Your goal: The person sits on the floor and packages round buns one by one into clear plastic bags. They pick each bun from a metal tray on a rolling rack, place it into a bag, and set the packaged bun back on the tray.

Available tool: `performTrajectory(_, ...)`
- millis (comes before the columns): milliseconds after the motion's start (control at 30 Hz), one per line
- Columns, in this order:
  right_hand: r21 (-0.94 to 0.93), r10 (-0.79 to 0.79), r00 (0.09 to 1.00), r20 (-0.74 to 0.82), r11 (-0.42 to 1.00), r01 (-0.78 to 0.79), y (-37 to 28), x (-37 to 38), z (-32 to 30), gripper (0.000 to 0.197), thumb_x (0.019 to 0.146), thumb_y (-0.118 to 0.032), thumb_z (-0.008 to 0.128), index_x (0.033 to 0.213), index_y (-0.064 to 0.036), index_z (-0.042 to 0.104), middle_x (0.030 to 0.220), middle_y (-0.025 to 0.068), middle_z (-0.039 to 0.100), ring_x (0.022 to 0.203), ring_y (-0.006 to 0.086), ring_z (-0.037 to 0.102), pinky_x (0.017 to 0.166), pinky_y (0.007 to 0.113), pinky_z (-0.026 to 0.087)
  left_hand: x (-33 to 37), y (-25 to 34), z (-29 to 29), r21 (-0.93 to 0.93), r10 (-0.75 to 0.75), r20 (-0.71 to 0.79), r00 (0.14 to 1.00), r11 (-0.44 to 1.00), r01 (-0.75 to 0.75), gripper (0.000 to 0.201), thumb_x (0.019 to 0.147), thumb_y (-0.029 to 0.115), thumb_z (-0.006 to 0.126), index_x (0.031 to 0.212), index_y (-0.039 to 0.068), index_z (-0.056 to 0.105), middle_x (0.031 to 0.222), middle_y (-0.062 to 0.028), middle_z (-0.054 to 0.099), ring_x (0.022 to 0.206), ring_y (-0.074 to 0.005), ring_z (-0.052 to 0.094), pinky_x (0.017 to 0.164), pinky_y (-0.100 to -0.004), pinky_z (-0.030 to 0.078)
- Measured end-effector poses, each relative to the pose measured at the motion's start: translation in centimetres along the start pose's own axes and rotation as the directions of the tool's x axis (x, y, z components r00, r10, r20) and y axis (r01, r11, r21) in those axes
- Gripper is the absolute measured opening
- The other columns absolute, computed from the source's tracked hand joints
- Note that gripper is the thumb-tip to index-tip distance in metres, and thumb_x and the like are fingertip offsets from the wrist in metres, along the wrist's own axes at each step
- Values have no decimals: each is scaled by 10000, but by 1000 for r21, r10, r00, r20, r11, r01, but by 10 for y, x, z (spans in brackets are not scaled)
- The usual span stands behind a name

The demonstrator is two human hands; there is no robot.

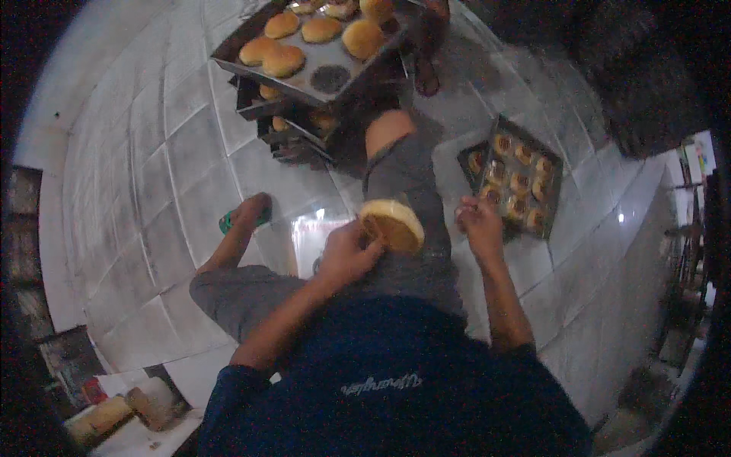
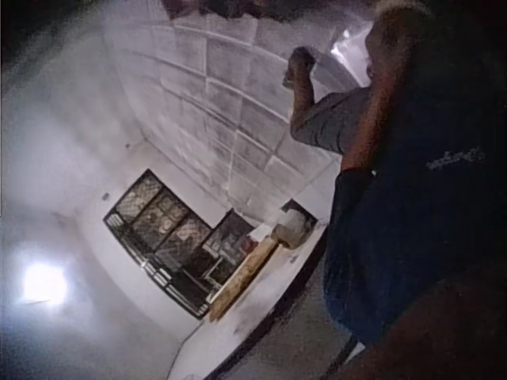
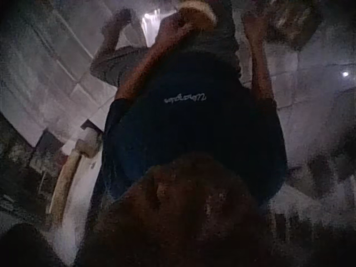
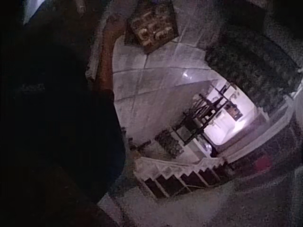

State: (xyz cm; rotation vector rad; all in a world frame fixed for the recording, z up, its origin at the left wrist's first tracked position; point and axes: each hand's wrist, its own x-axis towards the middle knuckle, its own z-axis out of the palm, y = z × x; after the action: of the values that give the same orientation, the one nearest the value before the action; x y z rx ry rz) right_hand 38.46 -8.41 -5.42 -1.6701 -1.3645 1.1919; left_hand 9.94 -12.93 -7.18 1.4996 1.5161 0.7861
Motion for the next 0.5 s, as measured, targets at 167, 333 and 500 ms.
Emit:
performTrajectory(167, -203, -173, 873, 456, 935, 291, -74, -3, 60, 550, 861, -310, 848, 1316, -53, 676, 1144, 159, 760, 1026, 228, 749, 861, 383, 597, -4, -8, -13, 77, 118, -53, 992, 991, -113, 262, 896, 142, 727, 1107, -11, 703, 970, -133, 720, 927, -251, 707, 855, -361, 560)
performTrajectory(333, -192, -773, 601, 205, 570, 799, -182, 79, 91, 541, 820, -189, 822, 1320, -46, 674, 1236, 165, 741, 1087, 332, 734, 979, 412, 561, -54, -55, -29, 34, 64, -424, 903, 998, -54, 307, 905, 30, 688, 1212, 36, 673, 1089, -143, 713, 954, -255, 688, 846, -381, 565)
performTrajectory(500, -485, -749, 367, 551, 70, 872, -224, 226, 127, 495, 864, -213, 788, 1329, -78, 685, 1307, 159, 708, 1208, 345, 680, 1027, 418, 536, -62, -87, -40, 645, 66, -212, 975, 759, 89, 528, 826, 85, 733, 1346, 115, 649, 1373, -177, 666, 1106, -358, 655, 1066, -468, 493)
